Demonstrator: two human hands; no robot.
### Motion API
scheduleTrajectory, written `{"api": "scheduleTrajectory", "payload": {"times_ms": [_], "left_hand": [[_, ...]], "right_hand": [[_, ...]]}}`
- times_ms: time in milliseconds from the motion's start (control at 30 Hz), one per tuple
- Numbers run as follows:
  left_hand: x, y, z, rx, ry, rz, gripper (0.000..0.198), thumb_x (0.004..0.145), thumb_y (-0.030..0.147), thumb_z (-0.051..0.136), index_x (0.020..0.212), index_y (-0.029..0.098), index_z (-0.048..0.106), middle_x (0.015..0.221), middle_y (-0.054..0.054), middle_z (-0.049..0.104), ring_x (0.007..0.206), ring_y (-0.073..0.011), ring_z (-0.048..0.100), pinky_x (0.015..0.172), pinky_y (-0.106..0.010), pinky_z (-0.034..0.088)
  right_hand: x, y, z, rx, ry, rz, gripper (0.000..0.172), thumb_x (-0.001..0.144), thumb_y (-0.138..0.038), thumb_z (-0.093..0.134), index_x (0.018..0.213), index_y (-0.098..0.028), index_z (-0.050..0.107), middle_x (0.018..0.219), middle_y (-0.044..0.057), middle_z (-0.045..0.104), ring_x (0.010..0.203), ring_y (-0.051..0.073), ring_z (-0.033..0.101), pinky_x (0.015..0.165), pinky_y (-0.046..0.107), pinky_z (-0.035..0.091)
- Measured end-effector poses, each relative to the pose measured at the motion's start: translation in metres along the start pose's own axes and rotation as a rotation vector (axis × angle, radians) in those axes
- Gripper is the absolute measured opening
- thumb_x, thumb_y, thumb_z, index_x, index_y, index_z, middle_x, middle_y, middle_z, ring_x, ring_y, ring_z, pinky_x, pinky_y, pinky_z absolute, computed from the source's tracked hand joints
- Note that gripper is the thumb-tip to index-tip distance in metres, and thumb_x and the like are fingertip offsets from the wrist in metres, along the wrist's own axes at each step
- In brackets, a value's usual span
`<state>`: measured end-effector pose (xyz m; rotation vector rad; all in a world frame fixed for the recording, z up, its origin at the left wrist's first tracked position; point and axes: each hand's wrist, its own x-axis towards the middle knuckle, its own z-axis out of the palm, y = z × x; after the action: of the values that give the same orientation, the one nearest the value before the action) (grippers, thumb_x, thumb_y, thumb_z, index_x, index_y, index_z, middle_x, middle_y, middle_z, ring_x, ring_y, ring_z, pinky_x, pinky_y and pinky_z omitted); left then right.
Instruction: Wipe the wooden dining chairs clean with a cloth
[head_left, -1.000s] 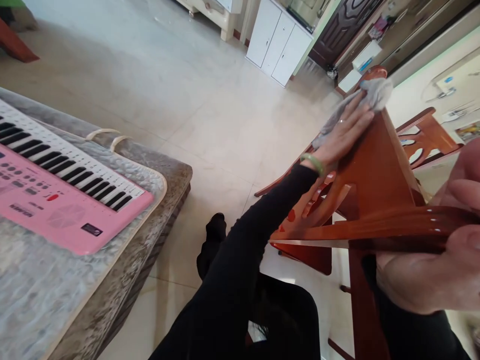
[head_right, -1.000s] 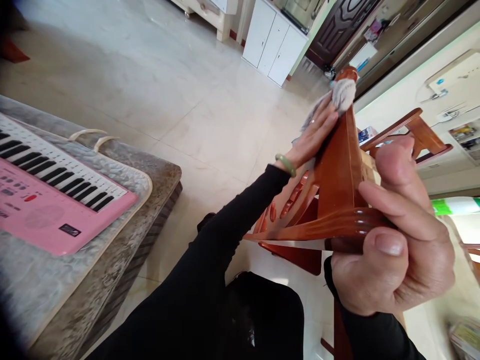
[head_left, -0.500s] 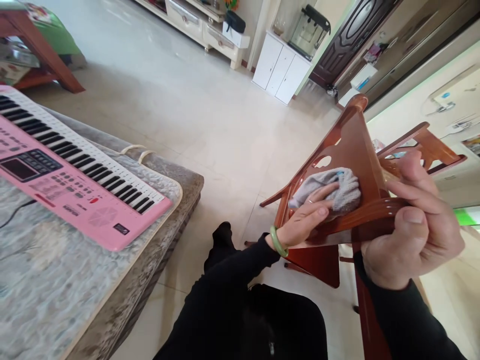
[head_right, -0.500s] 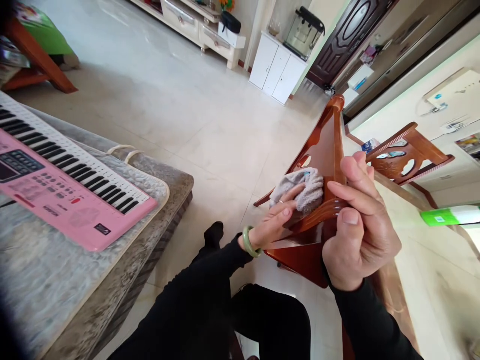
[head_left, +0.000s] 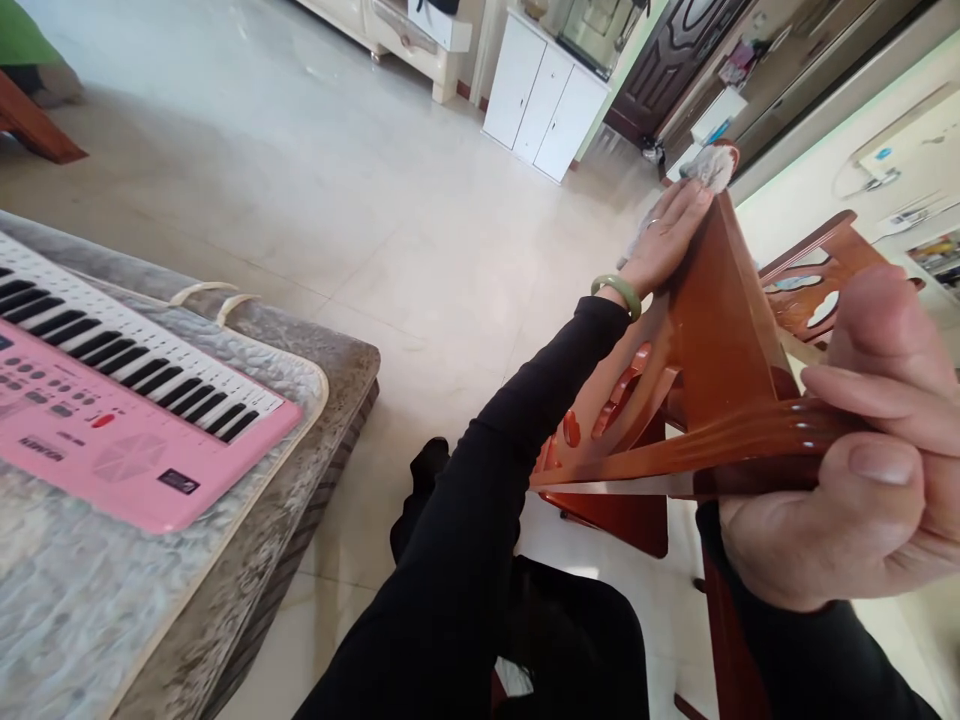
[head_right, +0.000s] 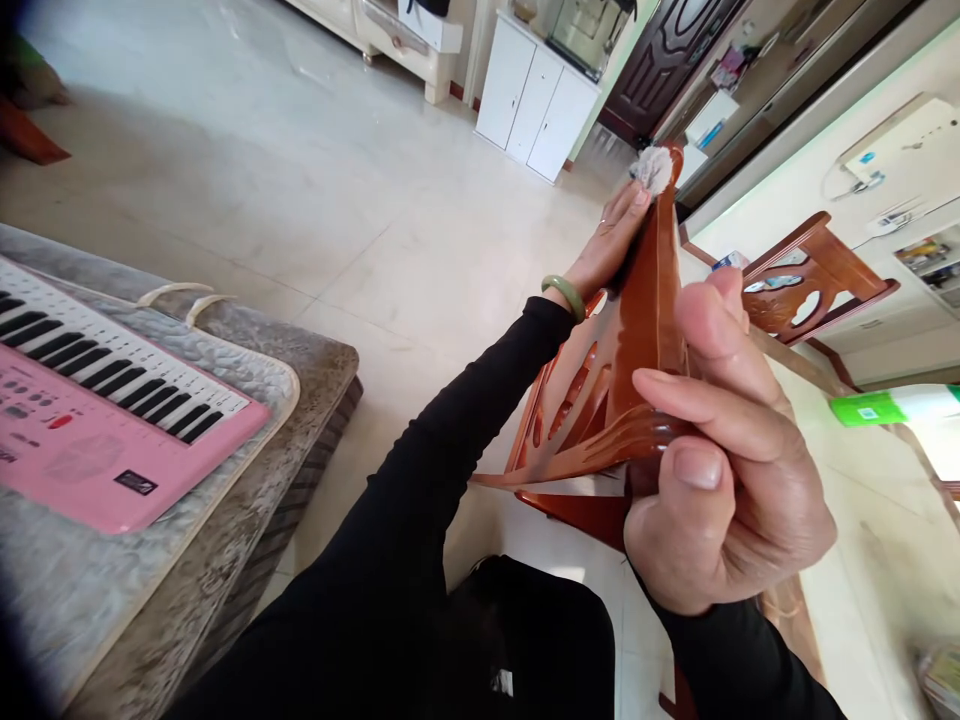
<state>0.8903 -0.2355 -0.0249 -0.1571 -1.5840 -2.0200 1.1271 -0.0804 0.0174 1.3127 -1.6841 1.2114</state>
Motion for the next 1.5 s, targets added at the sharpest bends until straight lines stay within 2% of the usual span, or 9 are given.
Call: {"api": "scheduleTrajectory", "payload": {"times_ms": [133,367,500,633,800,1033,1300,1400,1500], "left_hand": [[-0.063,0.015,-0.002,-0.028,0.089,0.002,0.055,0.119,0.021,0.027,0.166,0.0,0.047,0.186,-0.017,0.034,0.177,-0.0228,0.024,0.142,-0.033,0.015],[-0.263,0.045,-0.012,-0.278,-0.065,0.207,0.046,0.118,0.048,0.045,0.144,0.023,0.073,0.186,-0.006,0.041,0.177,-0.0275,0.032,0.147,-0.046,0.028],[-0.319,0.037,0.003,-0.317,0.016,0.095,0.05,0.115,0.063,0.048,0.145,0.034,0.075,0.183,-0.001,0.046,0.174,-0.0276,0.038,0.147,-0.051,0.029],[-0.321,0.016,0.021,-0.19,0.124,0.117,0.062,0.111,0.075,0.046,0.145,0.03,0.073,0.178,-0.008,0.054,0.168,-0.0299,0.047,0.145,-0.058,0.03],[-0.323,0.01,0.032,-0.146,0.247,0.183,0.048,0.115,0.057,0.049,0.145,0.028,0.073,0.173,-0.011,0.058,0.165,-0.0318,0.05,0.143,-0.061,0.031],[-0.329,0.009,0.034,-0.161,0.333,0.143,0.036,0.112,0.05,0.059,0.138,0.033,0.078,0.16,-0.011,0.066,0.154,-0.0308,0.061,0.136,-0.058,0.044],[-0.366,-0.03,0.019,-0.107,0.437,0.007,0.031,0.108,0.049,0.062,0.122,0.027,0.079,0.15,-0.014,0.067,0.144,-0.0319,0.066,0.126,-0.058,0.054],[-0.358,-0.02,0.0,-0.131,0.527,0.0,0.034,0.106,0.053,0.065,0.117,0.024,0.079,0.135,-0.013,0.07,0.134,-0.031,0.069,0.122,-0.057,0.057],[-0.313,0.017,-0.012,-0.078,0.48,0.187,0.039,0.107,0.057,0.064,0.121,0.024,0.08,0.148,-0.014,0.065,0.148,-0.0333,0.061,0.132,-0.058,0.048]], "right_hand": [[0.0,0.001,-0.002,0.03,-0.008,0.012,0.031,0.113,-0.039,0.056,0.127,-0.035,0.083,0.146,-0.009,0.077,0.151,0.031,0.065,0.141,0.072,0.035],[0.002,0.017,-0.004,0.088,0.0,-0.117,0.032,0.111,-0.035,0.058,0.127,-0.028,0.085,0.145,-0.001,0.078,0.146,0.035,0.069,0.131,0.074,0.047],[0.003,0.019,-0.003,0.131,0.003,-0.117,0.03,0.109,-0.035,0.061,0.125,-0.028,0.086,0.142,0.0,0.08,0.145,0.033,0.071,0.129,0.071,0.05],[0.003,0.017,-0.001,0.068,0.017,-0.132,0.032,0.111,-0.031,0.056,0.125,-0.032,0.085,0.14,-0.003,0.08,0.142,0.032,0.072,0.128,0.07,0.05],[0.004,0.021,-0.002,0.093,0.046,-0.134,0.032,0.106,-0.04,0.061,0.119,-0.028,0.088,0.139,0.003,0.081,0.135,0.037,0.075,0.119,0.072,0.055],[0.006,0.022,-0.002,0.114,0.057,-0.136,0.031,0.105,-0.039,0.062,0.114,-0.025,0.089,0.137,0.004,0.082,0.135,0.035,0.076,0.121,0.07,0.054],[0.006,0.022,-0.001,0.131,0.063,-0.163,0.028,0.107,-0.037,0.065,0.113,-0.024,0.089,0.133,0.006,0.083,0.13,0.031,0.079,0.117,0.063,0.06],[0.005,0.023,-0.001,0.141,0.055,-0.152,0.027,0.108,-0.035,0.065,0.114,-0.023,0.089,0.135,0.007,0.083,0.132,0.031,0.078,0.116,0.061,0.061],[0.005,0.023,-0.001,0.151,0.057,-0.158,0.028,0.108,-0.035,0.066,0.113,-0.021,0.089,0.133,0.009,0.083,0.13,0.032,0.079,0.116,0.06,0.061]]}}
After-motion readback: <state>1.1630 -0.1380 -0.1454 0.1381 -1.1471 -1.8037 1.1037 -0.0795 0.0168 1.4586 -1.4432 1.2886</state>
